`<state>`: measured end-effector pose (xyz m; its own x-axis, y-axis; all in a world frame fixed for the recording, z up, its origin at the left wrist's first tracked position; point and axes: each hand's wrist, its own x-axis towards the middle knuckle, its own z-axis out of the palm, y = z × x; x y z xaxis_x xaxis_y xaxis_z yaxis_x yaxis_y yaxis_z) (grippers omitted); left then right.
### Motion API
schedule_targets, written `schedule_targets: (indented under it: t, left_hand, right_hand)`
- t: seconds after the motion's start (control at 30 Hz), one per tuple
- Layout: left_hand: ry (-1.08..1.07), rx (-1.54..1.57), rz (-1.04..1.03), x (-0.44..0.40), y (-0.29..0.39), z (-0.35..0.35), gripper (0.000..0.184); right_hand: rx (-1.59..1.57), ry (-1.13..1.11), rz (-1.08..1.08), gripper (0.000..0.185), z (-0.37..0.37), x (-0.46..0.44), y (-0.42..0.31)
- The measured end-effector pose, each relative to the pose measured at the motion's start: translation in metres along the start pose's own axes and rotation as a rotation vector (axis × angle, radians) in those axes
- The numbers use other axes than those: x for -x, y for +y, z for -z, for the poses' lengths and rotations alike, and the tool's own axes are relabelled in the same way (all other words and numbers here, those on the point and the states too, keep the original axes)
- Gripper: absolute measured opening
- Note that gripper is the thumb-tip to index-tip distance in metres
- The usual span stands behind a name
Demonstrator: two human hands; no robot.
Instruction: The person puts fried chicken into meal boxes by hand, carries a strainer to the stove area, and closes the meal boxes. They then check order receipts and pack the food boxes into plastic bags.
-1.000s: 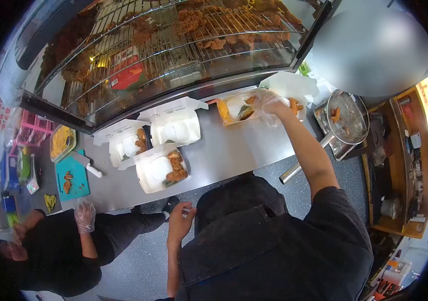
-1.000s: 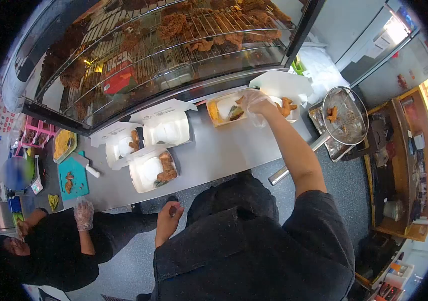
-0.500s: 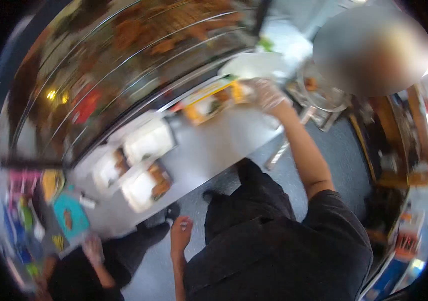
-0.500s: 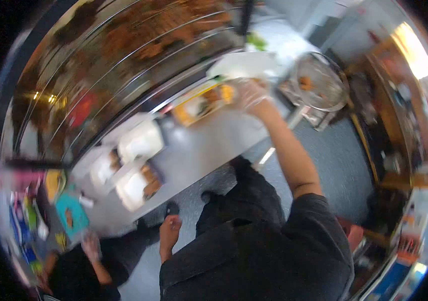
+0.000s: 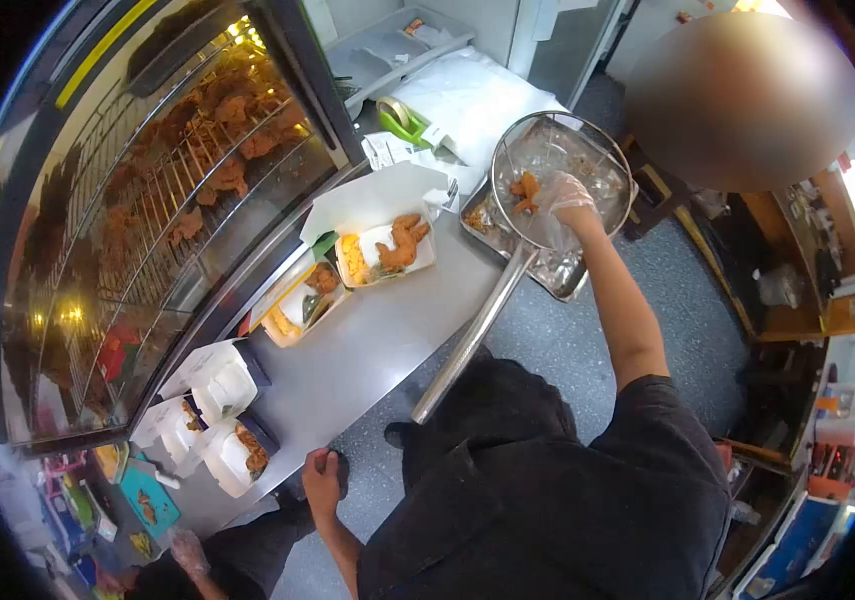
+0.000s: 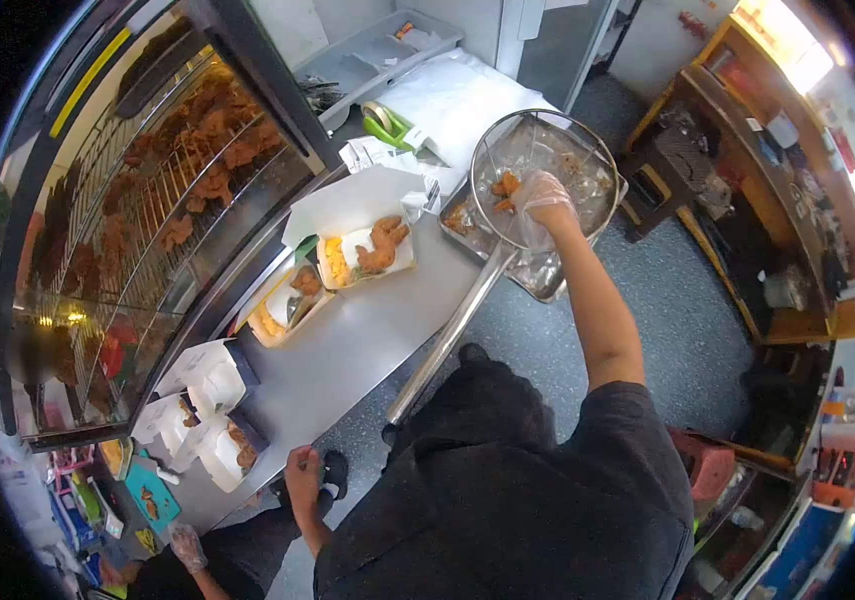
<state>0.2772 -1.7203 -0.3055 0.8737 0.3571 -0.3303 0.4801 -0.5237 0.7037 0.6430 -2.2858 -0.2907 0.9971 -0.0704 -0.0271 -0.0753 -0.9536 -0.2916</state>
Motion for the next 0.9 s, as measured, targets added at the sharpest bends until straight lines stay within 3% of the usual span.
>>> schedule_targets:
  t: [0.07,0.2,0.27,0.3,0.33,0.37,0.4,0.43,0.47,0.57,0.6,0.63,0.7,0.73,0.77,0.83,0.9]
  left_hand:
    - [0.027,0.14,0.058,-0.003,0.012,-0.025,0.026]
    - [0.006,0.009,0.172,0.002,-0.007,-0.055,0.026]
    - [0.059,0.112,0.29,0.02,-0.027,-0.076,0.027]
    - [0.082,0.198,0.39,0.035,-0.049,-0.089,0.028]
    - [0.081,0.229,0.358,0.053,-0.072,-0.102,0.024]
    - [0.087,0.227,0.376,0.071,-0.089,-0.113,0.024]
    - [0.054,0.454,0.61,0.093,-0.107,-0.127,0.022]
    - [0.067,0.662,0.86,0.115,-0.121,-0.14,0.02]
    - [0.072,0.777,0.971,0.137,-0.133,-0.151,0.02]
    - [0.0,0.565,0.828,0.195,-0.18,-0.201,0.023]
    - [-0.018,0.502,0.783,0.209,-0.196,-0.22,0.024]
    - [-0.033,0.492,0.749,0.217,-0.214,-0.239,0.025]
    - [-0.065,0.732,0.719,0.215,-0.197,-0.255,0.027]
    - [-0.001,0.557,0.716,0.22,-0.213,-0.264,0.026]
    - [0.069,0.545,0.746,0.211,-0.197,-0.261,0.024]
    - [0.134,0.525,0.748,0.192,-0.139,-0.247,0.022]
    - [0.152,0.36,0.684,0.18,-0.085,-0.229,0.021]
  right_hand:
    - [-0.139,-0.029,-0.183,0.028,-0.005,-0.018,-0.012]
    - [-0.117,0.076,-0.114,0.027,-0.027,-0.033,-0.001]
    - [-0.47,-0.075,-0.241,0.026,-0.009,-0.026,0.004]
    - [-0.555,-0.043,-0.297,0.028,-0.005,-0.025,0.015]
    - [-0.64,-0.009,-0.358,0.032,-0.002,-0.022,0.027]
    - [-1.101,0.033,-0.375,0.035,-0.001,-0.011,0.035]
    - [-1.565,0.069,-0.386,0.038,0.001,0.002,0.037]
    - [-1.767,0.014,-0.319,0.035,0.017,0.016,0.031]
    - [-1.98,-0.077,-0.245,0.033,0.033,0.024,0.013]
    - [-2.207,-0.453,-0.324,0.026,0.058,0.033,-0.066]
    - [-2.197,-0.522,-0.314,0.026,0.05,0.029,-0.089]
    - [-2.04,-0.743,-0.238,0.03,0.04,0.029,-0.11]
    - [-1.794,-1.153,-0.131,0.037,0.017,0.033,-0.153]
    - [-1.705,-1.355,-0.101,0.039,0.002,0.036,-0.176]
    - [-1.414,-1.204,0.402,0.033,-0.028,0.042,-0.196]
    - [-1.049,-0.986,0.879,0.026,-0.062,0.053,-0.241]
    - [-1.014,-0.964,0.922,0.025,-0.075,0.049,-0.289]
